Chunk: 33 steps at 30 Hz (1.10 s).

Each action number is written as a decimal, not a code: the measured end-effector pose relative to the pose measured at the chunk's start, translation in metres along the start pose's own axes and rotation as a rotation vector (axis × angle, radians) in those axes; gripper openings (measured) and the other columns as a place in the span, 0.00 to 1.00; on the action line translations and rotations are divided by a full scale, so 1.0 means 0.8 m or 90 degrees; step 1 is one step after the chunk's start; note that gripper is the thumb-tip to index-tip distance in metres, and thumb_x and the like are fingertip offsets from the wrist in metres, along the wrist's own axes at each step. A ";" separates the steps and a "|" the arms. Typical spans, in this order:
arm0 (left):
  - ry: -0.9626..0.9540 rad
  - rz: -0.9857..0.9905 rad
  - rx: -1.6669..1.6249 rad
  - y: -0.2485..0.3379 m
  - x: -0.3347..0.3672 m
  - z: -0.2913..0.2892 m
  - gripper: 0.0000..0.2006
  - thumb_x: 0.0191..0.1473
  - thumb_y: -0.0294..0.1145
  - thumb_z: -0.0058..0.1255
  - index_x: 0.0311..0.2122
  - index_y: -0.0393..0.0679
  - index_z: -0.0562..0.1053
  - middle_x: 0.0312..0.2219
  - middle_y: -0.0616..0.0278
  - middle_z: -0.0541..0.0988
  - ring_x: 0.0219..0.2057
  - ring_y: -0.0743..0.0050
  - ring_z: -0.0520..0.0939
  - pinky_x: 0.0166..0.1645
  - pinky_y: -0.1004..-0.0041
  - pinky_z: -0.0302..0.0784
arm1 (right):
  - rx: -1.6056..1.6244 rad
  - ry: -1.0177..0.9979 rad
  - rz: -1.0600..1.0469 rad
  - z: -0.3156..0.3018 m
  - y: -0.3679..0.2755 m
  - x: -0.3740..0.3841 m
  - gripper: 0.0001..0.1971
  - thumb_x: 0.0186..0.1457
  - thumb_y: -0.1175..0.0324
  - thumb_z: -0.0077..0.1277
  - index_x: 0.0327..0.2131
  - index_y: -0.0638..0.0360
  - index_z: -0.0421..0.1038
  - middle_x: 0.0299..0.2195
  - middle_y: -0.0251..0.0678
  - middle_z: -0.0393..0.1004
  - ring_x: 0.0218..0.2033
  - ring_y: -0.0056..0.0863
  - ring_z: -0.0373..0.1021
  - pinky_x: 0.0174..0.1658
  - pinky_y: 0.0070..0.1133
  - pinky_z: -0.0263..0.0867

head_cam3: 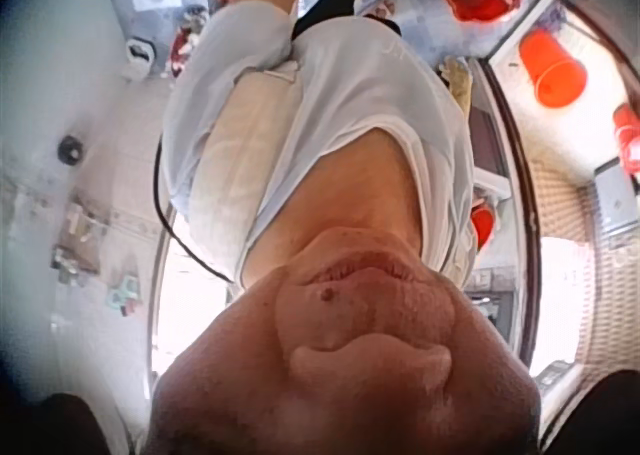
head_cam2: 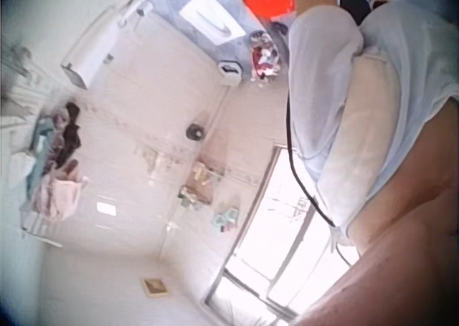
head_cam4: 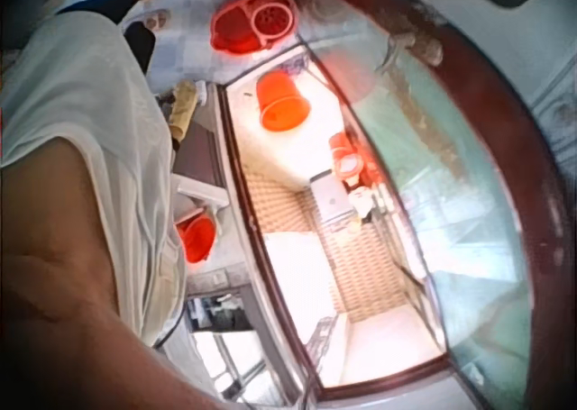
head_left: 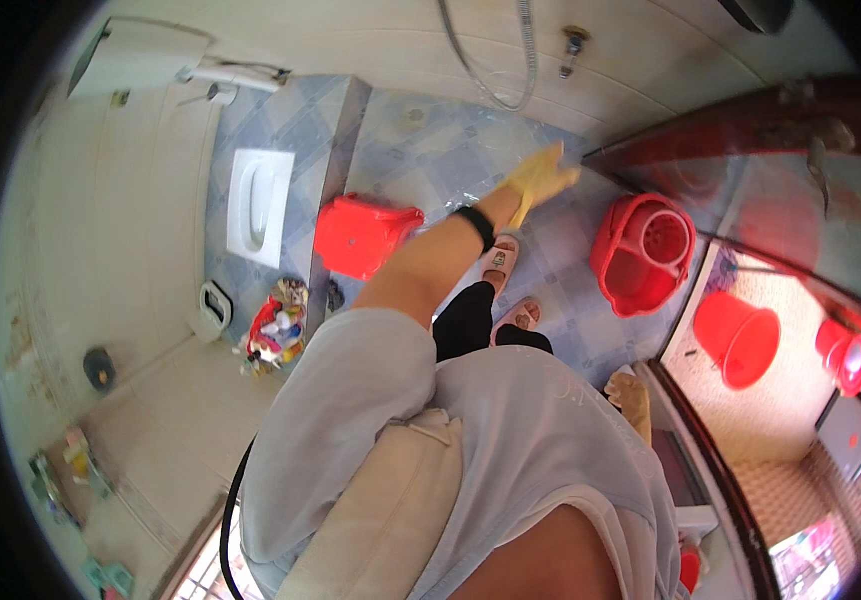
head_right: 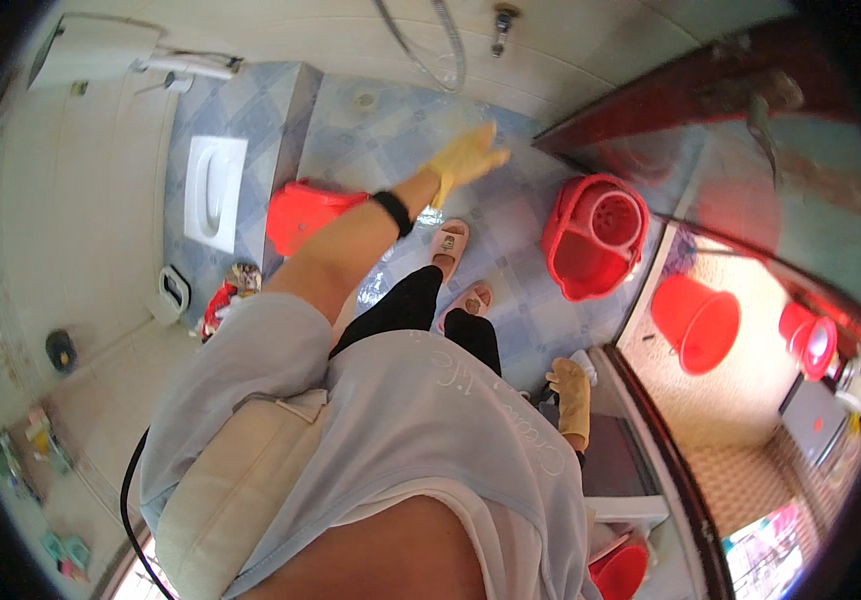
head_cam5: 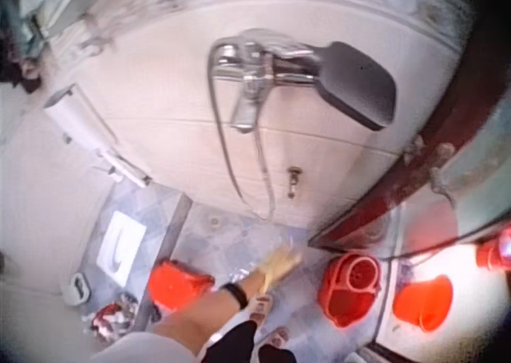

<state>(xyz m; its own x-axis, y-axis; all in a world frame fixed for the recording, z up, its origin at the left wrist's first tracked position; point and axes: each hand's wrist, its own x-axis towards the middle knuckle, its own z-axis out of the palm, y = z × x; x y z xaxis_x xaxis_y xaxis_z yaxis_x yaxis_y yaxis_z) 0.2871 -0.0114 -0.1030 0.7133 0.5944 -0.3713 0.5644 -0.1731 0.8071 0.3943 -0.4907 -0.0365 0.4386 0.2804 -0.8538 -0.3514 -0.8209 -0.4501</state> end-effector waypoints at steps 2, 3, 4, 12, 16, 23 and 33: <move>-0.119 -0.002 0.145 -0.108 -0.076 0.037 0.32 0.53 0.52 0.46 0.57 0.38 0.65 0.52 0.39 0.71 0.53 0.41 0.72 0.56 0.58 0.67 | -0.034 -0.050 -0.013 0.001 0.003 0.030 0.15 0.55 0.61 0.54 0.42 0.60 0.73 0.36 0.33 0.76 0.33 0.27 0.75 0.34 0.21 0.68; -0.069 0.005 0.137 -0.155 -0.138 0.060 0.32 0.53 0.54 0.45 0.54 0.37 0.67 0.50 0.41 0.73 0.51 0.42 0.74 0.54 0.59 0.69 | -0.048 -0.059 -0.010 -0.005 0.008 0.044 0.15 0.55 0.61 0.54 0.42 0.60 0.73 0.35 0.33 0.76 0.32 0.26 0.75 0.33 0.21 0.68; -0.088 -0.103 0.161 -0.202 -0.200 0.062 0.32 0.53 0.55 0.47 0.53 0.38 0.70 0.50 0.43 0.74 0.52 0.46 0.74 0.56 0.60 0.69 | -0.067 -0.078 -0.008 -0.013 0.011 0.060 0.15 0.55 0.61 0.54 0.42 0.60 0.73 0.35 0.32 0.75 0.32 0.26 0.75 0.32 0.21 0.68; 0.180 -0.777 -0.156 -0.376 -0.632 0.008 0.15 0.55 0.45 0.46 0.38 0.45 0.74 0.26 0.58 0.77 0.29 0.54 0.80 0.35 0.59 0.75 | -0.130 -0.193 -0.040 -0.067 -0.033 0.185 0.13 0.53 0.63 0.56 0.39 0.59 0.72 0.29 0.29 0.75 0.28 0.24 0.74 0.26 0.18 0.68; 0.393 -0.772 -0.394 -0.347 -0.718 0.069 0.11 0.54 0.44 0.50 0.36 0.48 0.71 0.22 0.66 0.70 0.24 0.69 0.74 0.27 0.67 0.71 | -0.233 -0.188 -0.085 -0.026 -0.072 0.173 0.15 0.52 0.62 0.55 0.41 0.58 0.73 0.30 0.29 0.75 0.27 0.24 0.74 0.28 0.17 0.68; 0.314 -0.665 -0.322 -0.281 -0.695 0.183 0.10 0.54 0.44 0.54 0.33 0.49 0.72 0.22 0.70 0.70 0.23 0.78 0.72 0.27 0.74 0.69 | -0.360 -0.264 -0.049 0.024 -0.092 0.128 0.19 0.50 0.57 0.55 0.42 0.60 0.73 0.34 0.32 0.75 0.31 0.26 0.74 0.33 0.22 0.69; 0.401 -0.736 -0.373 -0.370 -0.748 0.138 0.17 0.53 0.45 0.56 0.44 0.45 0.75 0.25 0.67 0.74 0.23 0.79 0.70 0.25 0.75 0.65 | -0.386 -0.131 -0.011 0.114 -0.133 0.146 0.13 0.53 0.66 0.54 0.42 0.57 0.72 0.34 0.35 0.76 0.29 0.32 0.76 0.28 0.24 0.71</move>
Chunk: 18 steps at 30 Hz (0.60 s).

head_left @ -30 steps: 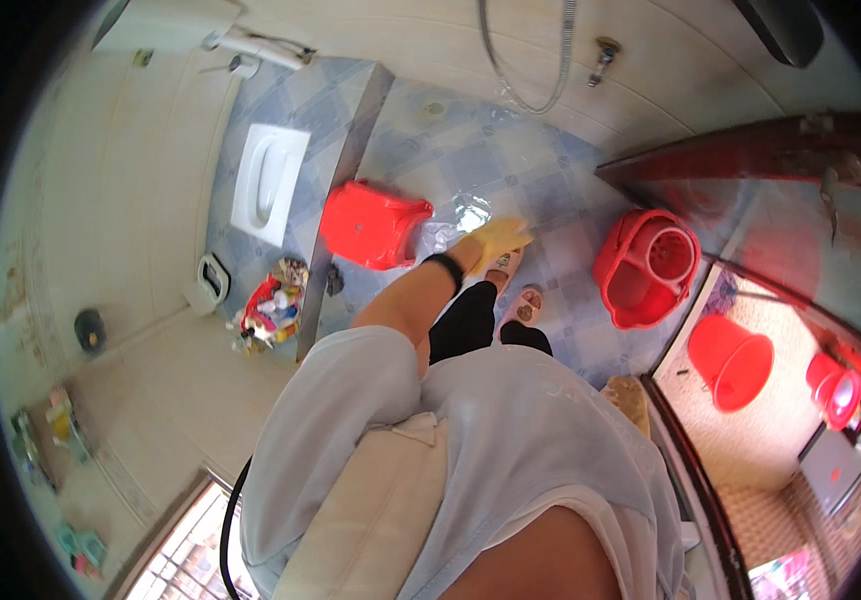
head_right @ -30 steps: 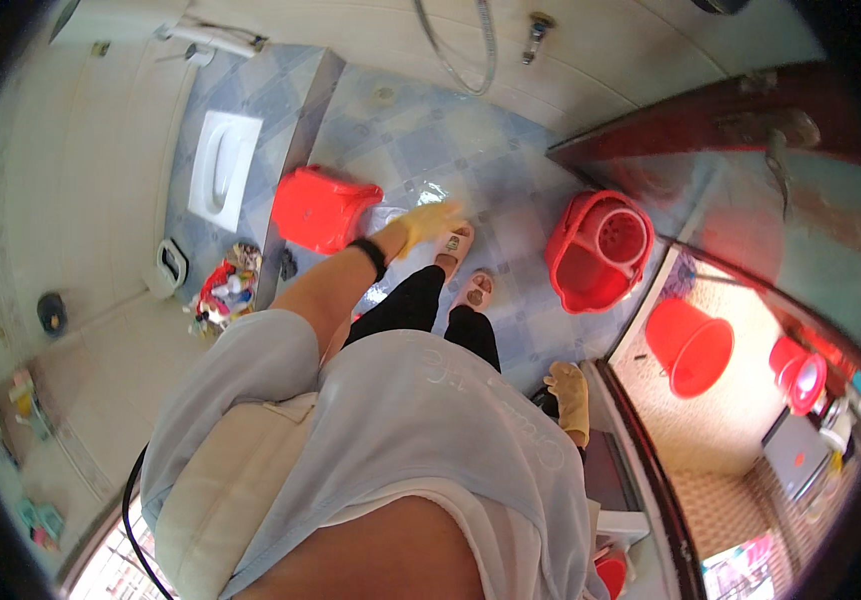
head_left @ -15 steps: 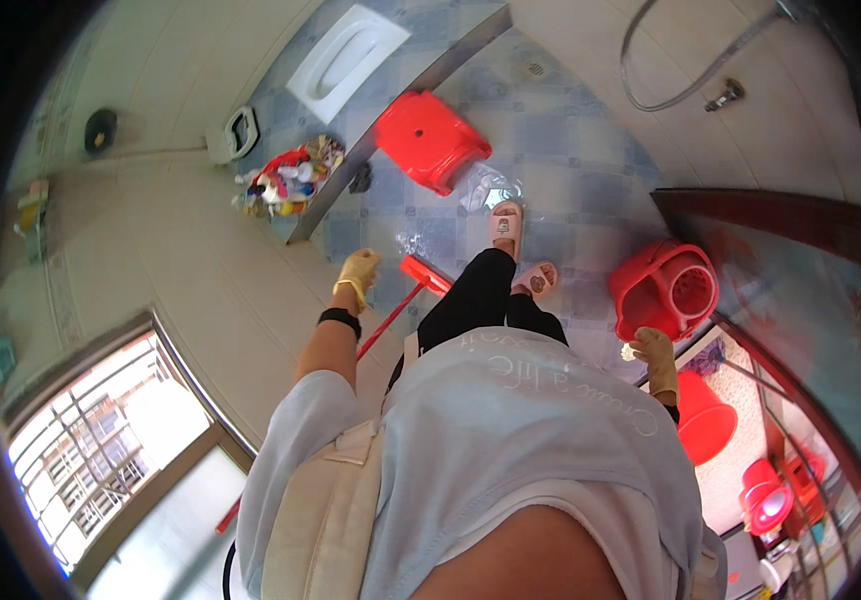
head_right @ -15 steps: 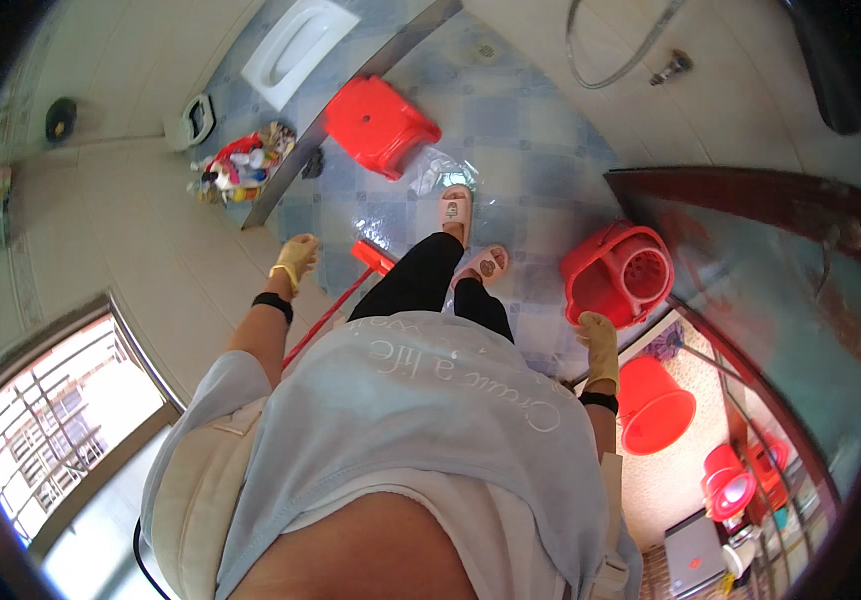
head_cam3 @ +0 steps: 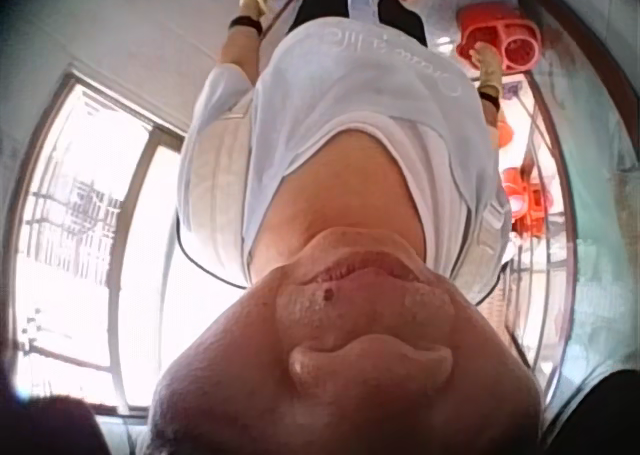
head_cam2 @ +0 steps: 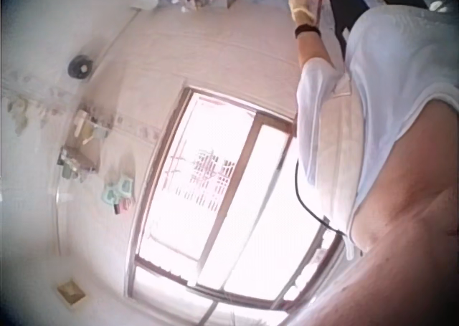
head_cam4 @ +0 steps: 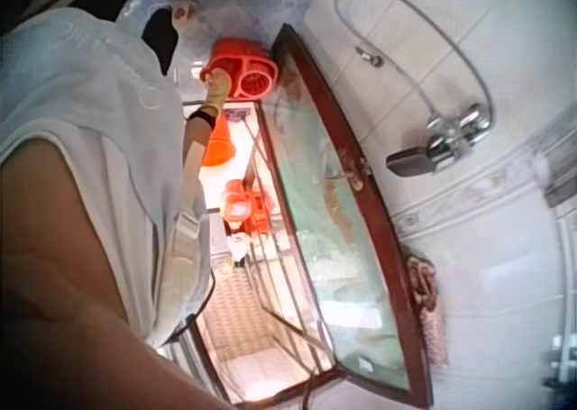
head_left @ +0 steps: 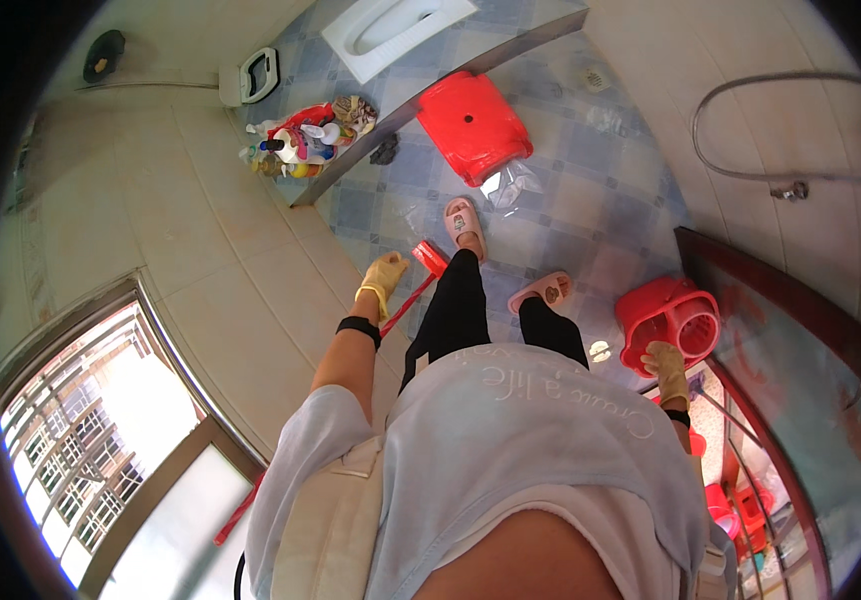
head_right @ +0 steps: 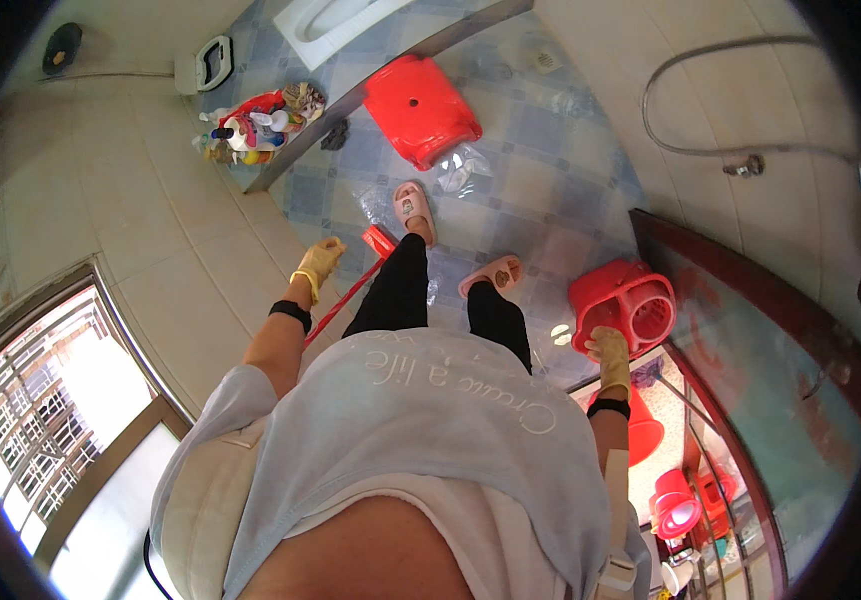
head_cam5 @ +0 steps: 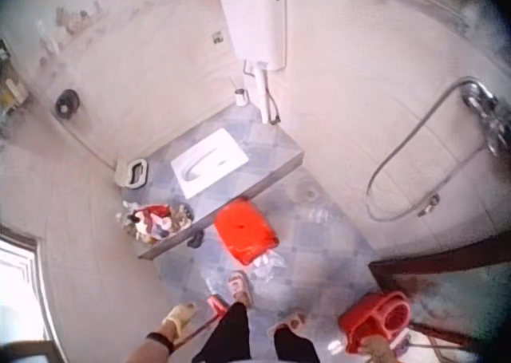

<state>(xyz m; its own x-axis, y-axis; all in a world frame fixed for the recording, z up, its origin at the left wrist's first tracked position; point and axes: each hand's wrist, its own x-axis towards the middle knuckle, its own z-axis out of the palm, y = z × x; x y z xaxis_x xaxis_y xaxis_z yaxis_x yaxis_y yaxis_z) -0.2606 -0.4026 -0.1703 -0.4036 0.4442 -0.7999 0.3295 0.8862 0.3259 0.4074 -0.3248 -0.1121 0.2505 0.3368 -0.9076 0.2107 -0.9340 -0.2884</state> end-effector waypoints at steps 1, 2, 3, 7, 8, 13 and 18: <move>0.038 0.010 -0.020 -0.025 0.015 -0.014 0.17 0.53 0.45 0.56 0.44 0.45 0.75 0.25 0.67 0.74 0.24 0.79 0.70 0.25 0.75 0.65 | -0.005 -0.017 -0.004 0.024 -0.020 0.001 0.13 0.53 0.67 0.54 0.42 0.57 0.72 0.34 0.36 0.77 0.29 0.32 0.76 0.28 0.24 0.71; 0.068 0.024 -0.041 -0.030 0.027 -0.022 0.17 0.53 0.45 0.56 0.44 0.45 0.75 0.26 0.66 0.75 0.24 0.79 0.70 0.25 0.75 0.65 | -0.002 -0.042 -0.025 0.047 -0.035 0.000 0.13 0.53 0.67 0.54 0.42 0.57 0.72 0.34 0.36 0.76 0.28 0.31 0.76 0.28 0.24 0.71; 0.026 -0.002 -0.035 -0.034 0.042 -0.031 0.18 0.53 0.45 0.56 0.44 0.45 0.75 0.27 0.64 0.76 0.26 0.77 0.72 0.27 0.74 0.67 | 0.003 -0.067 -0.045 0.072 -0.050 -0.002 0.12 0.53 0.67 0.54 0.42 0.58 0.72 0.34 0.35 0.76 0.28 0.30 0.76 0.28 0.24 0.71; -0.002 0.005 0.090 0.021 0.073 -0.092 0.25 0.52 0.51 0.50 0.48 0.42 0.74 0.46 0.47 0.77 0.51 0.51 0.76 0.54 0.63 0.70 | -0.096 -0.143 -0.105 0.169 -0.117 -0.015 0.17 0.54 0.62 0.55 0.44 0.62 0.72 0.33 0.33 0.77 0.29 0.26 0.74 0.32 0.22 0.71; -0.018 0.007 0.085 0.036 0.083 -0.102 0.26 0.52 0.52 0.50 0.48 0.42 0.74 0.46 0.47 0.77 0.51 0.50 0.76 0.54 0.63 0.70 | -0.115 -0.150 -0.105 0.193 -0.137 -0.017 0.17 0.54 0.62 0.55 0.44 0.62 0.72 0.32 0.33 0.77 0.29 0.25 0.74 0.32 0.21 0.71; -0.013 0.021 0.041 0.042 0.134 -0.141 0.26 0.53 0.54 0.47 0.47 0.43 0.74 0.46 0.46 0.77 0.50 0.48 0.76 0.54 0.62 0.70 | -0.197 -0.162 -0.131 0.296 -0.226 -0.013 0.17 0.54 0.62 0.55 0.43 0.64 0.72 0.31 0.33 0.76 0.29 0.23 0.74 0.32 0.19 0.70; -0.052 -0.002 0.072 0.063 0.203 -0.148 0.29 0.55 0.57 0.40 0.47 0.40 0.74 0.46 0.44 0.77 0.51 0.46 0.75 0.55 0.61 0.69 | -0.218 -0.160 -0.132 0.345 -0.277 0.014 0.16 0.54 0.62 0.55 0.42 0.65 0.73 0.31 0.31 0.76 0.29 0.21 0.74 0.31 0.18 0.69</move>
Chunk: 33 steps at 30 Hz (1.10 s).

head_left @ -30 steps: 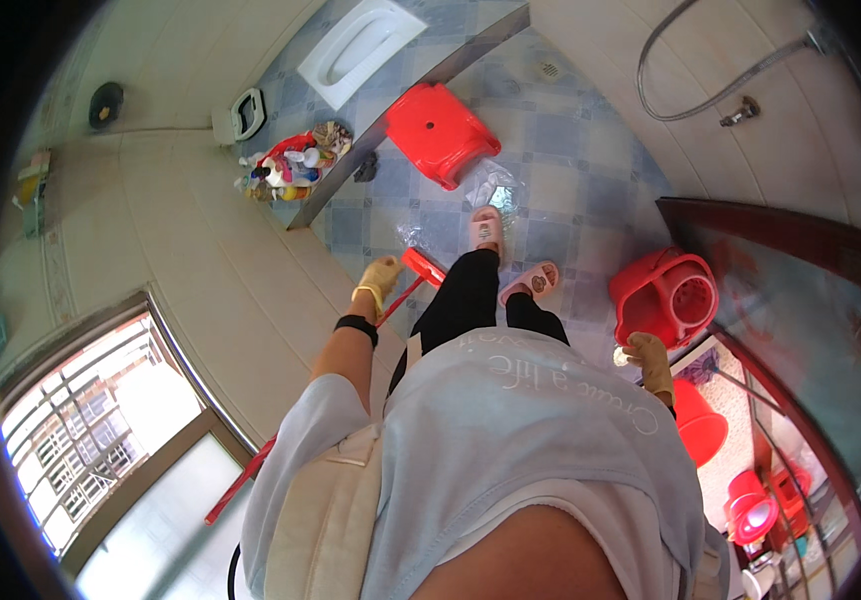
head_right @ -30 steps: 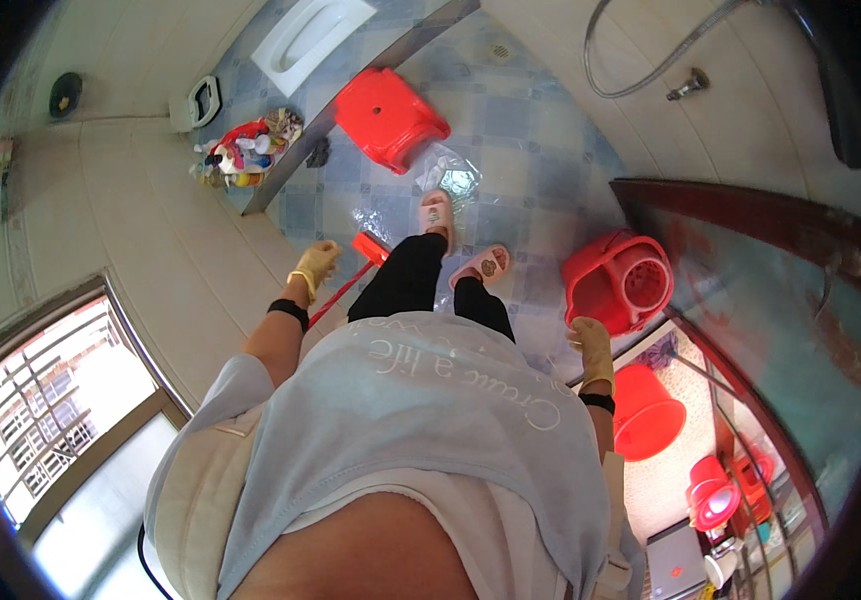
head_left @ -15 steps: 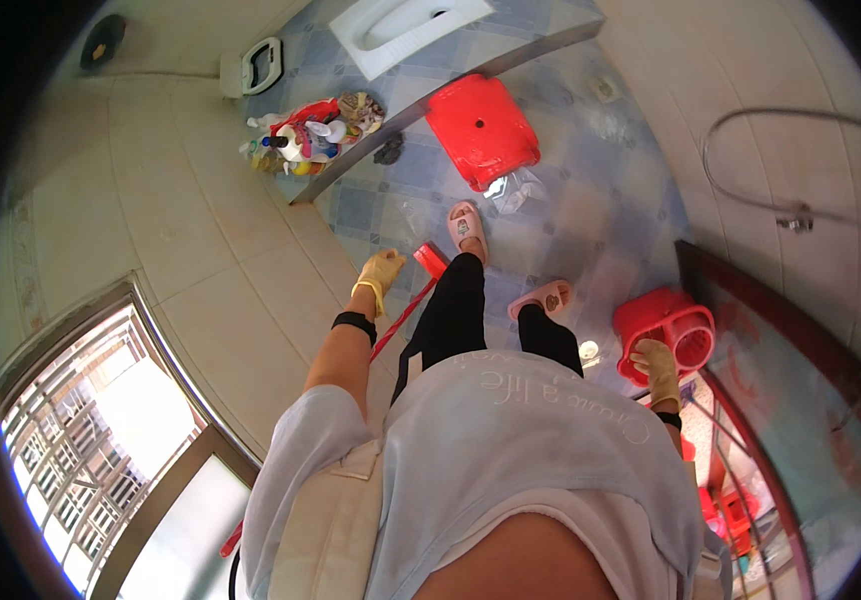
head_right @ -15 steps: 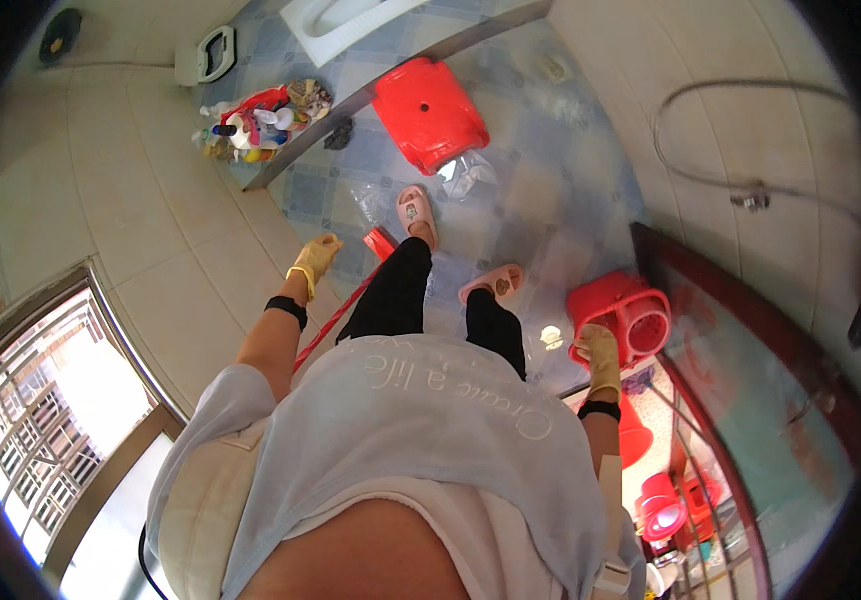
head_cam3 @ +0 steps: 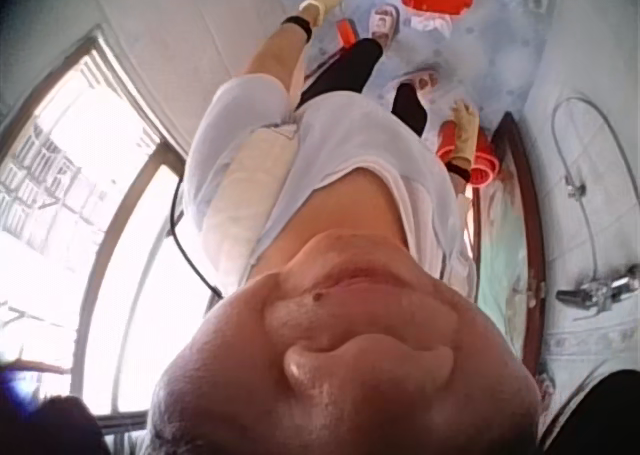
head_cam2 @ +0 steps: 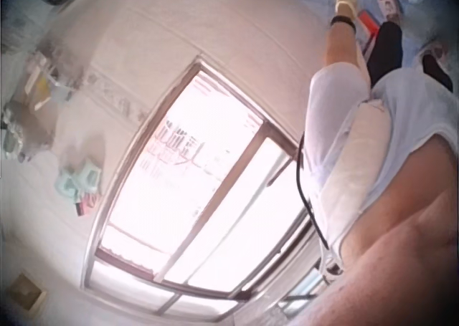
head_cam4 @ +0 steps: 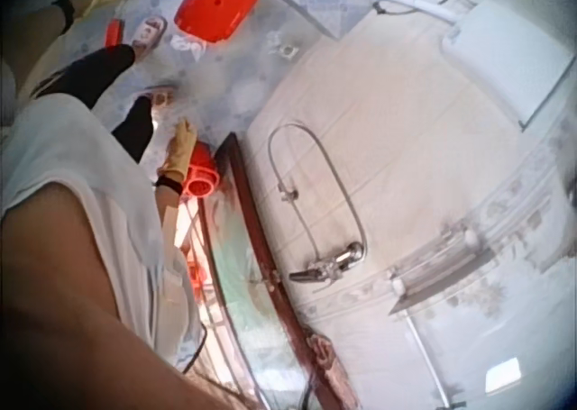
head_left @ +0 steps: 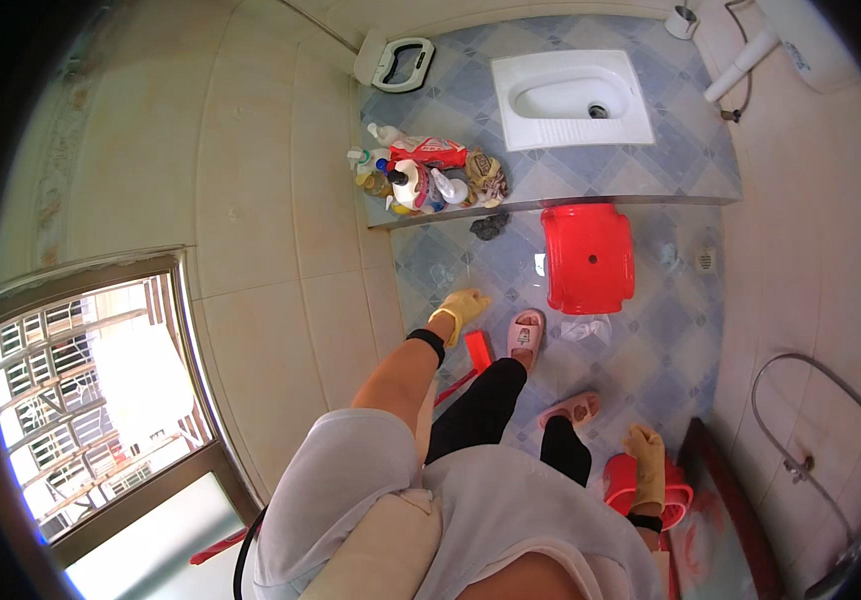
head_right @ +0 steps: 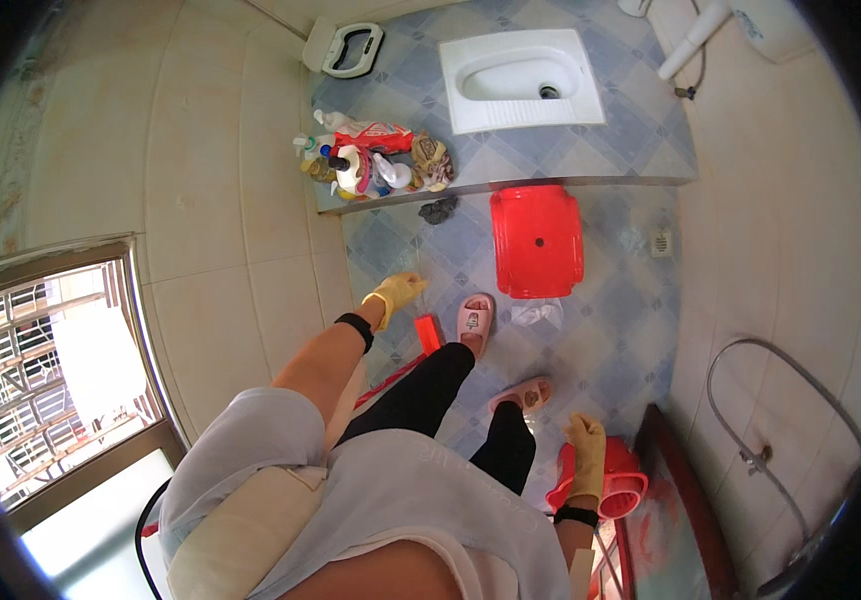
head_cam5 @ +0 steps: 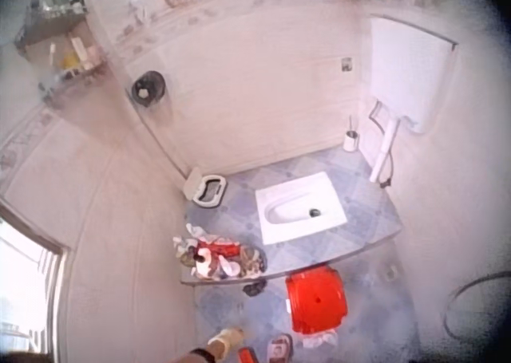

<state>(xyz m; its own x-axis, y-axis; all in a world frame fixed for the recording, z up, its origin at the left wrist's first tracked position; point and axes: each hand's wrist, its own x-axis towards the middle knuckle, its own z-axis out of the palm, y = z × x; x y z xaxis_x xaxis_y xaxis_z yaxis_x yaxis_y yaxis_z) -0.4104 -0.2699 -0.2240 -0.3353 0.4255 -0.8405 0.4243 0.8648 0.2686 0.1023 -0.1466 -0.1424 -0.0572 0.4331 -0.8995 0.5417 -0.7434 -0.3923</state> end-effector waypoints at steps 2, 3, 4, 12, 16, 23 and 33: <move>-0.003 0.050 -0.030 0.000 0.037 0.013 0.30 0.56 0.57 0.40 0.48 0.40 0.74 0.46 0.44 0.77 0.51 0.46 0.75 0.55 0.62 0.68 | -0.003 -0.013 -0.022 -0.001 0.002 0.014 0.17 0.55 0.62 0.55 0.42 0.64 0.74 0.31 0.30 0.75 0.29 0.21 0.74 0.31 0.17 0.69; -0.007 0.071 -0.046 -0.001 0.053 0.022 0.30 0.56 0.58 0.40 0.48 0.39 0.74 0.46 0.43 0.77 0.51 0.46 0.75 0.55 0.62 0.68 | -0.006 -0.022 -0.029 -0.004 0.007 0.019 0.17 0.55 0.62 0.55 0.42 0.64 0.74 0.31 0.30 0.75 0.29 0.21 0.74 0.31 0.17 0.69; -0.018 0.043 -0.115 0.003 0.071 0.033 0.30 0.55 0.58 0.43 0.49 0.40 0.73 0.44 0.47 0.78 0.48 0.50 0.76 0.53 0.62 0.69 | -0.027 -0.038 -0.011 -0.008 0.010 0.029 0.17 0.55 0.62 0.55 0.42 0.64 0.74 0.31 0.30 0.75 0.30 0.21 0.74 0.32 0.17 0.69; -0.079 -0.088 -0.651 0.078 0.181 0.137 0.37 0.52 0.63 0.50 0.59 0.44 0.64 0.53 0.55 0.68 0.50 0.59 0.70 0.55 0.60 0.67 | -0.117 -0.068 0.082 -0.024 0.035 0.101 0.20 0.57 0.61 0.53 0.47 0.68 0.72 0.35 0.36 0.77 0.33 0.24 0.74 0.36 0.19 0.68; -0.029 -0.075 -0.693 0.066 0.267 0.203 0.40 0.50 0.64 0.52 0.60 0.45 0.62 0.57 0.55 0.65 0.57 0.59 0.65 0.57 0.61 0.65 | -0.109 -0.045 0.111 -0.064 0.071 0.129 0.21 0.58 0.59 0.53 0.48 0.67 0.71 0.37 0.36 0.76 0.36 0.25 0.74 0.39 0.21 0.68; 0.083 -0.002 -0.850 0.103 0.350 0.241 0.36 0.49 0.51 0.60 0.57 0.36 0.64 0.50 0.50 0.73 0.49 0.60 0.75 0.52 0.64 0.73 | -0.126 -0.016 0.162 -0.112 0.118 0.163 0.22 0.57 0.58 0.55 0.48 0.67 0.71 0.38 0.34 0.76 0.36 0.25 0.74 0.39 0.20 0.67; 0.213 0.055 -0.796 0.220 0.254 0.208 0.34 0.40 0.43 0.69 0.47 0.28 0.70 0.39 0.46 0.79 0.37 0.63 0.82 0.40 0.67 0.79 | -0.196 -0.085 0.154 -0.076 0.099 0.180 0.22 0.57 0.59 0.55 0.48 0.67 0.71 0.39 0.36 0.77 0.37 0.26 0.75 0.39 0.20 0.68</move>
